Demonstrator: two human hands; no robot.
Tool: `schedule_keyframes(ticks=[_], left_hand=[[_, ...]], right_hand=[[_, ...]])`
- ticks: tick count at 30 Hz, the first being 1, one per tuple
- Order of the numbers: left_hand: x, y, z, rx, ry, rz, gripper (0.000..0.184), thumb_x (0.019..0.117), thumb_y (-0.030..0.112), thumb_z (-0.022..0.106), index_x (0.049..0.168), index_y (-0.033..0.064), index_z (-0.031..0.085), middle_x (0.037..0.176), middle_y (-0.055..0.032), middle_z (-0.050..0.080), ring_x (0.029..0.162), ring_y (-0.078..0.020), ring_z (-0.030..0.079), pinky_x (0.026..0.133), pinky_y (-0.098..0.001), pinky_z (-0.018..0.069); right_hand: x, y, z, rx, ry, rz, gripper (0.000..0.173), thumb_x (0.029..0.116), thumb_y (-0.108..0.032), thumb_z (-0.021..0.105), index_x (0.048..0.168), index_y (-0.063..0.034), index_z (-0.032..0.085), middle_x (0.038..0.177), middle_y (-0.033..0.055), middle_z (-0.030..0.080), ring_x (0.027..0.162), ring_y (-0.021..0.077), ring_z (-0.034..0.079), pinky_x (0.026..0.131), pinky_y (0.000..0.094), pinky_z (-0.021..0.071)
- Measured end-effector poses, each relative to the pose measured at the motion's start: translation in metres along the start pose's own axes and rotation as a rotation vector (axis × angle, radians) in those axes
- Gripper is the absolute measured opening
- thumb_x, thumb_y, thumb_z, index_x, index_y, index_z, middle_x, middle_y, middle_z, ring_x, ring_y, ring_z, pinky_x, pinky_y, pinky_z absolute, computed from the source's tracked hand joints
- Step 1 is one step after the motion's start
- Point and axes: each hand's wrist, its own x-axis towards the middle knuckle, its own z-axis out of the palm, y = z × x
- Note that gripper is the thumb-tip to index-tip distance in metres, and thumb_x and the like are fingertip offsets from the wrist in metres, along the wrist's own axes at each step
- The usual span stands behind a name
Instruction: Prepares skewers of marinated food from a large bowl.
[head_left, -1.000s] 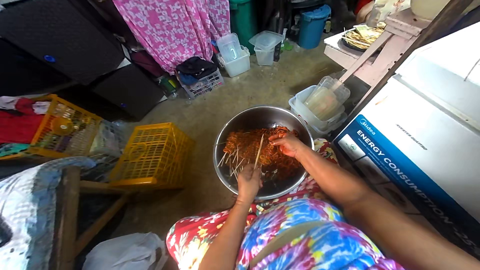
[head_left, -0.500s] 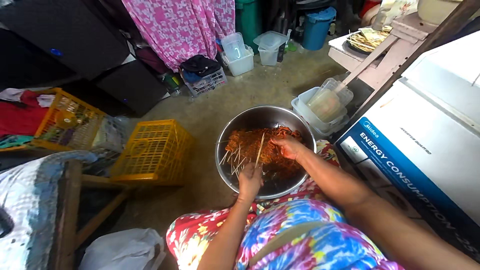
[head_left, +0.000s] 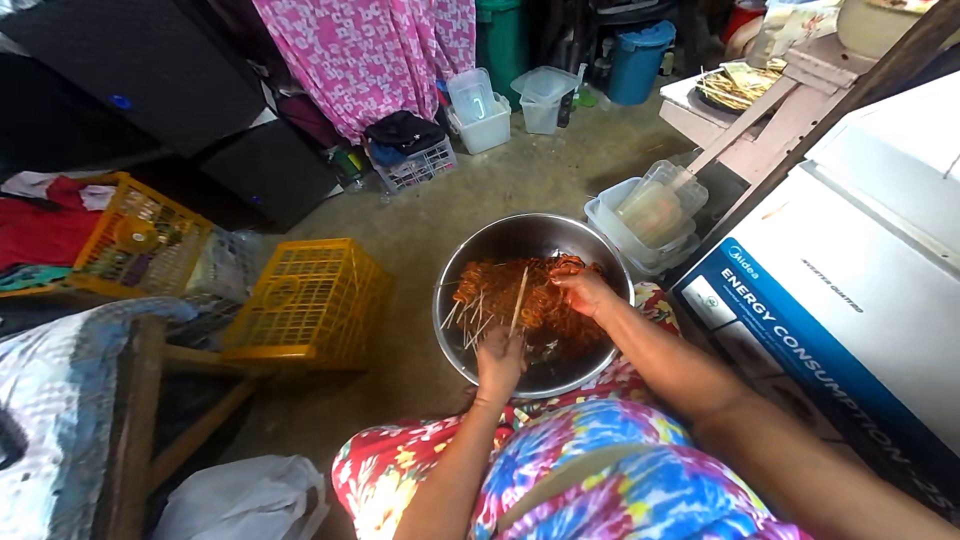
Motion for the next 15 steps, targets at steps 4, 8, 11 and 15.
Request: schedule_keyframes(ticks=[4,8,11,15], left_hand=[[-0.0005,0.0038,0.0009,0.046,-0.045,-0.008,0.009,0.0999,0.002,0.052,0.102,-0.001,0.061,0.056,0.0036,0.053,0.043,-0.0066,0.052,0.045,-0.0239,0.0494],[0.0002,0.0023,0.0004,0.056,-0.04,0.011,0.011,0.0994,0.002,0.051,0.102,-0.0018,0.061,0.056,0.0044,0.052,0.043,-0.0066,0.051,0.045,-0.0248,0.0497],[0.0005,0.0028,0.0008,0.06,-0.035,0.004,0.01,0.0997,0.003,0.052,0.103,-0.0019,0.061,0.056,0.0042,0.053,0.043,-0.0062,0.051,0.045,-0.0242,0.0494],[0.001,0.0028,0.0012,0.054,-0.042,0.015,0.01,0.0991,0.002,0.053,0.102,-0.0014,0.062,0.056,0.0042,0.054,0.042,-0.0053,0.051,0.044,-0.0226,0.0481]], right_hand=[[0.0033,0.0011,0.0002,0.083,0.049,-0.024,0.021,0.0927,0.012,0.057,0.111,0.0023,0.059,0.099,0.0106,0.064,0.084,0.0173,0.063,0.078,0.0346,0.0554],[-0.0002,0.0004,0.002,-0.032,0.01,-0.046,0.02,0.0892,0.014,0.061,0.105,0.0009,0.064,0.099,0.0077,0.066,0.084,0.0131,0.062,0.076,0.0305,0.0537],[-0.0015,-0.001,0.0018,-0.052,-0.02,-0.04,0.02,0.0894,0.013,0.062,0.105,0.0014,0.064,0.099,0.0084,0.066,0.085,0.0138,0.062,0.076,0.0307,0.0538],[-0.0009,-0.0017,0.0044,-0.057,-0.004,-0.015,0.015,0.0909,0.01,0.062,0.103,0.0021,0.065,0.098,0.0091,0.066,0.086,0.0146,0.063,0.078,0.0311,0.0542]])
